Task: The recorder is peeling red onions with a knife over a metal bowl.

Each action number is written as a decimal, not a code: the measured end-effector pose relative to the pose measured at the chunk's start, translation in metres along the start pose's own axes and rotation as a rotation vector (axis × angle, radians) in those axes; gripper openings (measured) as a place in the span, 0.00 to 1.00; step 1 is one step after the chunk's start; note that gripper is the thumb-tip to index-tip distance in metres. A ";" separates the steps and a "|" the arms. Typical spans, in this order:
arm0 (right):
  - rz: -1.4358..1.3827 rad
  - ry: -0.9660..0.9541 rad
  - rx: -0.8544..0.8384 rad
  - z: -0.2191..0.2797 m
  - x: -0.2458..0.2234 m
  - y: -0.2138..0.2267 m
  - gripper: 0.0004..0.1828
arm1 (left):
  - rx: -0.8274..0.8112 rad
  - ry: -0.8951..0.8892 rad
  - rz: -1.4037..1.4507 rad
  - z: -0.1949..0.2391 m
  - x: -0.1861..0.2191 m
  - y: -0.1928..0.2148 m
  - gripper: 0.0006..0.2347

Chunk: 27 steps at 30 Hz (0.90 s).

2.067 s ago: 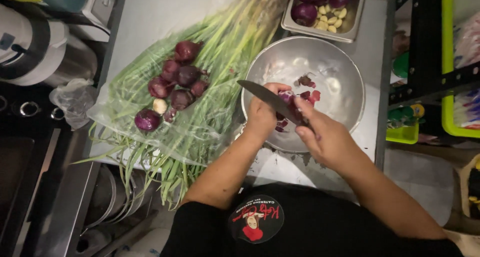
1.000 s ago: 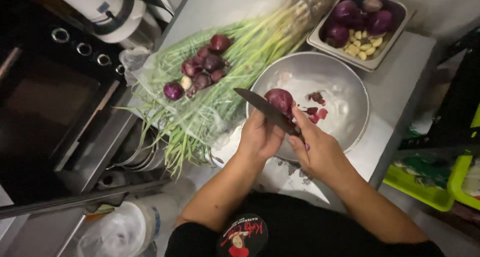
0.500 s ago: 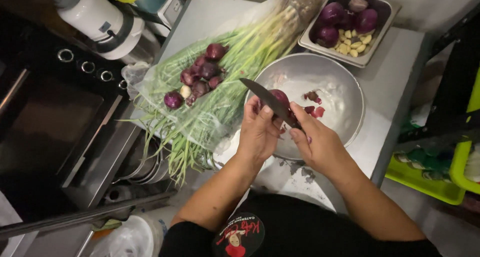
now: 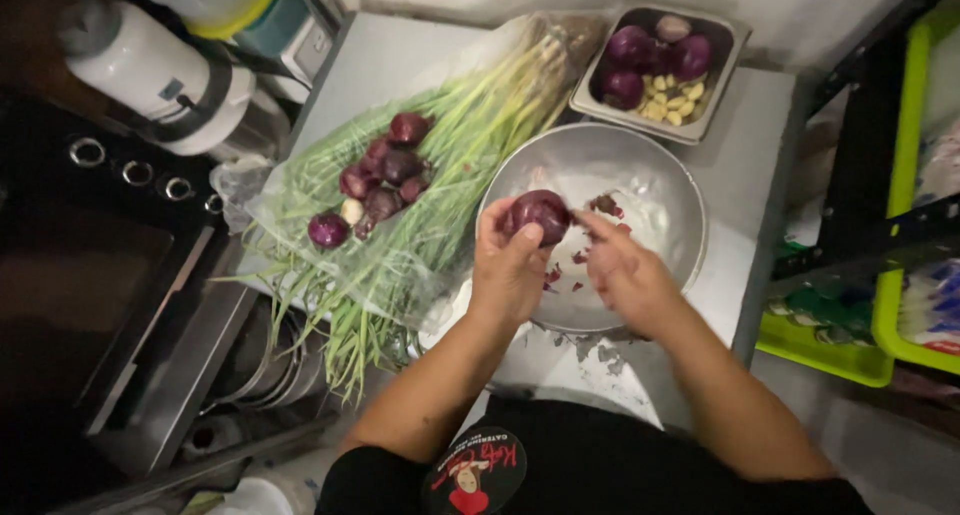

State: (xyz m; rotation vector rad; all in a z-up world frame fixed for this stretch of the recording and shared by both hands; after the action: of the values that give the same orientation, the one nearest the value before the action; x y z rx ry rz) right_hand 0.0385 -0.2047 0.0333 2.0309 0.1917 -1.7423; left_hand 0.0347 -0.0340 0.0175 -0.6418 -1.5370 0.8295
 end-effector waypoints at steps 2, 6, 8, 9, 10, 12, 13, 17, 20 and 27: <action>-0.184 -0.070 -0.027 -0.002 0.016 0.002 0.28 | 0.004 0.046 0.036 0.000 0.002 0.001 0.22; -0.421 -0.046 -0.104 -0.007 0.012 -0.002 0.31 | 0.007 0.088 0.106 -0.006 0.005 0.008 0.22; -0.196 -0.005 -0.071 -0.010 -0.020 -0.005 0.31 | 0.013 0.075 0.115 -0.009 0.006 0.012 0.22; 0.028 0.032 -0.025 -0.009 -0.037 -0.003 0.31 | 0.013 0.075 0.124 -0.010 0.005 0.013 0.22; 0.028 0.028 -0.026 -0.010 -0.041 -0.006 0.31 | 0.017 0.077 0.125 -0.010 0.002 0.015 0.22; 0.242 0.096 -0.021 -0.012 -0.053 -0.011 0.34 | -0.005 0.056 0.110 -0.011 -0.002 0.016 0.21; 0.242 0.091 -0.021 -0.013 -0.053 -0.012 0.34 | -0.002 0.060 0.111 -0.010 -0.004 0.015 0.21; 0.388 0.208 0.034 -0.014 -0.063 -0.015 0.31 | -0.021 -0.029 0.011 -0.007 0.001 0.013 0.20; 0.409 0.235 0.066 -0.016 -0.066 -0.016 0.30 | -0.019 -0.074 -0.057 -0.004 0.005 0.010 0.19; 0.175 0.143 0.074 -0.026 -0.024 -0.003 0.26 | -0.003 0.033 0.000 -0.004 0.004 0.014 0.19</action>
State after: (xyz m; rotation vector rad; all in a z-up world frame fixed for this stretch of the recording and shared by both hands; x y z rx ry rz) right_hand 0.0557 -0.1865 0.0583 2.1562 -0.0075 -1.5208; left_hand 0.0372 -0.0215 0.0085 -0.6553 -1.5087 0.8131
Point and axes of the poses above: each hand's wrist, its own z-axis away from the middle knuckle, its own y-axis out of the back of the hand, x = y × z, the point moved 7 cm from there along -z, towards the middle knuckle, and after that the axes turned 3 degrees about y, right-handed, at the moved point
